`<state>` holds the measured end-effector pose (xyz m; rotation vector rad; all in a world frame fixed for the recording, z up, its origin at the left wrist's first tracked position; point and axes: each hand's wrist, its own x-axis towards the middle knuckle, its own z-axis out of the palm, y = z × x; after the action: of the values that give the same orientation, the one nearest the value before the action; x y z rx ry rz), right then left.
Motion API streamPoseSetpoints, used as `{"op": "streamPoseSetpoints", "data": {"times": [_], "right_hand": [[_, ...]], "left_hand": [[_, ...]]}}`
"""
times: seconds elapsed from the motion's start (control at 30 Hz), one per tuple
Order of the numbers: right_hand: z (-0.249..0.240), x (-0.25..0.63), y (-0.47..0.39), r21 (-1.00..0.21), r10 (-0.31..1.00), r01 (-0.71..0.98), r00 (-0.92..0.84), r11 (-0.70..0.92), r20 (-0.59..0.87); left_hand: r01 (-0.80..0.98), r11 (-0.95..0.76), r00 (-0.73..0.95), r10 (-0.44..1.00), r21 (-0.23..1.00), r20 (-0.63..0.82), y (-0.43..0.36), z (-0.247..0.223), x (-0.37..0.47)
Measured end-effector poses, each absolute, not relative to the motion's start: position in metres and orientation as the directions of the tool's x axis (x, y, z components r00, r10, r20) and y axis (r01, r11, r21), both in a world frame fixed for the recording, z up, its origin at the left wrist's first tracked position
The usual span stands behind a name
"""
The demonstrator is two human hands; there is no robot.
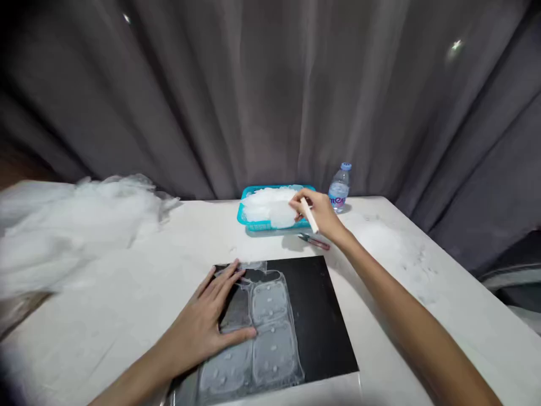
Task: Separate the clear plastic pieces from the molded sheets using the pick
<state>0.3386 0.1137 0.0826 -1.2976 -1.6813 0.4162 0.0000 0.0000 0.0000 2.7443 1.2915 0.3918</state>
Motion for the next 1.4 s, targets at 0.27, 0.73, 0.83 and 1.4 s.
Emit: {"op": "streamPoseSetpoints", "data": {"times": [0.27, 0.73, 0.83, 1.4], "right_hand": [[0.095, 0.363, 0.157, -0.652, 0.87, 0.738, 0.195, 0.175, 0.454], [0.049, 0.339, -0.022, -0.695, 0.875, 0.552, -0.417, 0.46, 0.248], [0.042, 0.33, -0.038, -0.646, 0.759, 0.479, -0.6, 0.594, 0.253], [0.04, 0.318, -0.041, -0.78, 0.786, 0.374, -0.573, 0.502, 0.231]], "left_hand": [[0.748, -0.637, 0.597, 0.768, 0.186, 0.232, 0.011, -0.005, -0.009], [0.53, -0.769, 0.783, 0.605, 0.357, 0.142, -0.024, 0.041, 0.035], [0.531, -0.759, 0.795, 0.6, 0.376, 0.09, -0.02, 0.035, 0.04], [0.434, -0.83, 0.815, 0.528, 0.351, 0.24, 0.005, 0.025, 0.051]]}}
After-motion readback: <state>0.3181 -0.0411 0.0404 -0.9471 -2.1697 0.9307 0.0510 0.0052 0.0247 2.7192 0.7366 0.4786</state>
